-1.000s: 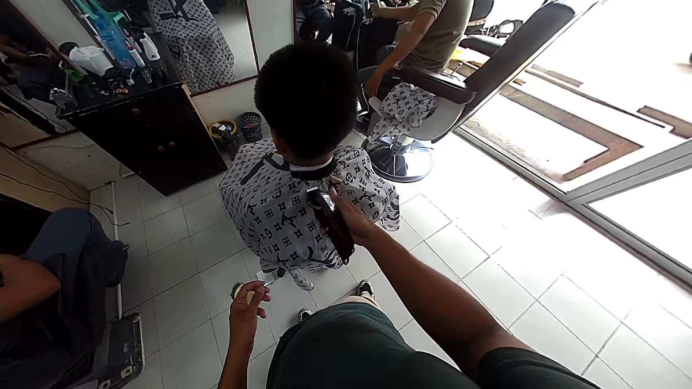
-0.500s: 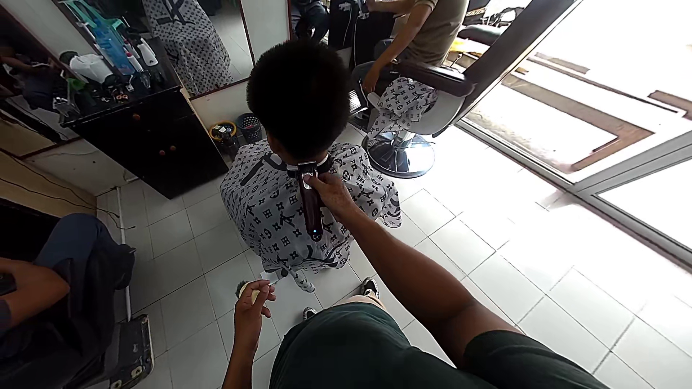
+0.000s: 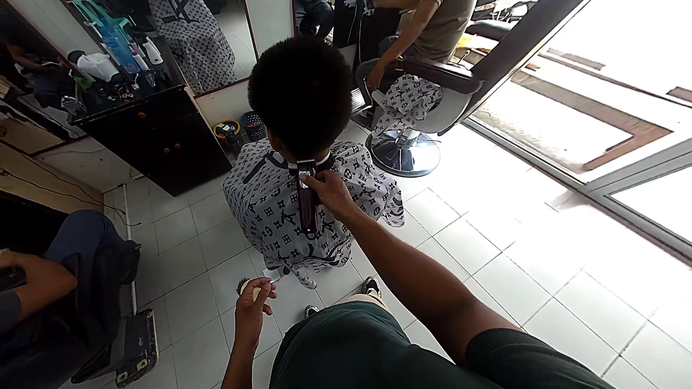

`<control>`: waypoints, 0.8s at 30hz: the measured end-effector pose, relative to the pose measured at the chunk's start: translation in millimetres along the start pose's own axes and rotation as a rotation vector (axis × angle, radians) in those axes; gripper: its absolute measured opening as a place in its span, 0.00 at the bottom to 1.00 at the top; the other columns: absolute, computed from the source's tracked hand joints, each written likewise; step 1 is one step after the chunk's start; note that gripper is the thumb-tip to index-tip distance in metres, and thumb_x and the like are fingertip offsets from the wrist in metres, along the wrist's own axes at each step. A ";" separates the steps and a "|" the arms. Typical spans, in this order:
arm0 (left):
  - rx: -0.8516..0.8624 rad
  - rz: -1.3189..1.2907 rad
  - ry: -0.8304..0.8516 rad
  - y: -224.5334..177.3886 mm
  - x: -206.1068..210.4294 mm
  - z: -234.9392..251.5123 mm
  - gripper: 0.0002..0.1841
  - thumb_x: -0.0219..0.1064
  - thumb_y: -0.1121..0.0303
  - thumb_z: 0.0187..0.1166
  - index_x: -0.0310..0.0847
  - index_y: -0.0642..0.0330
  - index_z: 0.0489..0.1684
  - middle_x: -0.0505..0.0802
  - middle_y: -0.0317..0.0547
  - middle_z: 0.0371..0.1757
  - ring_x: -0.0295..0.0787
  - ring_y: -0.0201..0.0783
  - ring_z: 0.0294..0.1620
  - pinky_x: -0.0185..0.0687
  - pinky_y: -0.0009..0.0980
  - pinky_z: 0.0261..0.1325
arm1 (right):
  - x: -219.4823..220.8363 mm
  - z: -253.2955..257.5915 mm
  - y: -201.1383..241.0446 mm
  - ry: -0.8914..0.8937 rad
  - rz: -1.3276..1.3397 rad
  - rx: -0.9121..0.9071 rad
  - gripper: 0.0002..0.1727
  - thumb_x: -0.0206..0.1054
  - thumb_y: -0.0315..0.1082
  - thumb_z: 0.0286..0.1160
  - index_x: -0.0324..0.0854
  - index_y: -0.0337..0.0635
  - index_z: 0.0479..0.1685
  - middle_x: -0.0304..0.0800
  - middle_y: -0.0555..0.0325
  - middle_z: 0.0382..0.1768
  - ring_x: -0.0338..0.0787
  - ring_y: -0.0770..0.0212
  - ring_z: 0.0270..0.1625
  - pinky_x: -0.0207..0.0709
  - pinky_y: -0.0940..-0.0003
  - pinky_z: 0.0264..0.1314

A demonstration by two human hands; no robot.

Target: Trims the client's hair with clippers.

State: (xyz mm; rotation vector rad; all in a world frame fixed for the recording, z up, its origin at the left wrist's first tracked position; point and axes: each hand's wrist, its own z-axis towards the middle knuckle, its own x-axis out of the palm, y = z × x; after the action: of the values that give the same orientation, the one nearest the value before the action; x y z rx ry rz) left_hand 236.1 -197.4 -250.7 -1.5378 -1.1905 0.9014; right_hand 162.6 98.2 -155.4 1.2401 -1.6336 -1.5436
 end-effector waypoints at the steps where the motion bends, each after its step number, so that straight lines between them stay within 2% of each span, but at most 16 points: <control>1: 0.002 -0.001 0.001 -0.4 -0.1 -0.2 0.09 0.56 0.74 0.86 0.83 0.65 0.51 0.96 0.45 0.40 0.92 0.29 0.33 0.78 0.19 0.22 | -0.5 0.0 -0.4 0.007 0.019 0.014 0.31 0.68 0.57 0.80 0.79 0.32 0.57 0.87 0.41 0.41 0.88 0.50 0.38 0.83 0.52 0.42; 6: 0.011 0.005 0.005 -4.8 0.9 -0.3 0.09 0.56 0.74 0.86 0.83 0.65 0.50 0.96 0.44 0.40 0.92 0.28 0.33 0.78 0.18 0.21 | -1.5 -1.6 -0.3 0.016 0.031 -0.041 0.30 0.67 0.57 0.81 0.79 0.34 0.59 0.86 0.44 0.38 0.85 0.54 0.33 0.81 0.57 0.37; 9: 0.018 0.004 -0.001 -4.2 0.8 0.0 0.09 0.56 0.75 0.85 0.83 0.65 0.50 0.96 0.45 0.39 0.92 0.29 0.33 0.78 0.19 0.21 | -4.3 1.6 -2.0 0.064 0.121 0.029 0.29 0.67 0.56 0.81 0.80 0.33 0.56 0.88 0.42 0.41 0.90 0.51 0.38 0.86 0.53 0.42; 14: 0.000 0.006 0.004 -3.6 3.7 -0.5 0.09 0.56 0.74 0.86 0.83 0.65 0.50 0.96 0.44 0.40 0.92 0.28 0.33 0.77 0.19 0.21 | -9.2 -1.5 1.7 0.041 0.073 -0.014 0.28 0.65 0.56 0.83 0.79 0.35 0.56 0.87 0.44 0.39 0.88 0.53 0.36 0.84 0.55 0.41; 18: 0.000 0.012 0.006 -4.3 3.7 -0.6 0.09 0.56 0.74 0.86 0.83 0.66 0.51 0.96 0.45 0.40 0.92 0.28 0.33 0.78 0.19 0.22 | -15.0 -4.3 2.3 0.056 0.091 0.027 0.28 0.62 0.57 0.85 0.80 0.36 0.54 0.86 0.47 0.37 0.86 0.57 0.34 0.82 0.60 0.38; 21: -0.008 0.018 0.010 -4.5 5.1 0.2 0.10 0.55 0.75 0.86 0.83 0.65 0.50 0.96 0.44 0.40 0.92 0.28 0.33 0.78 0.19 0.22 | -16.7 -2.6 3.0 0.040 0.076 -0.016 0.26 0.62 0.54 0.86 0.80 0.35 0.55 0.86 0.47 0.39 0.86 0.56 0.36 0.82 0.56 0.42; 24: -0.005 0.018 0.018 -6.2 7.4 2.3 0.09 0.56 0.75 0.86 0.83 0.66 0.50 0.96 0.45 0.40 0.92 0.29 0.33 0.78 0.19 0.22 | -20.7 -5.8 0.9 0.033 0.043 0.011 0.30 0.61 0.61 0.83 0.80 0.37 0.52 0.85 0.47 0.35 0.84 0.56 0.32 0.80 0.58 0.36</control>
State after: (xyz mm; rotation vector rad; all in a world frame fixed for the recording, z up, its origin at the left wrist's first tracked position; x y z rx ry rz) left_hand 234.2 -189.3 -245.3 -1.5602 -1.1680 0.8952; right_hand 176.0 114.1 -149.6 1.2225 -1.6396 -1.4822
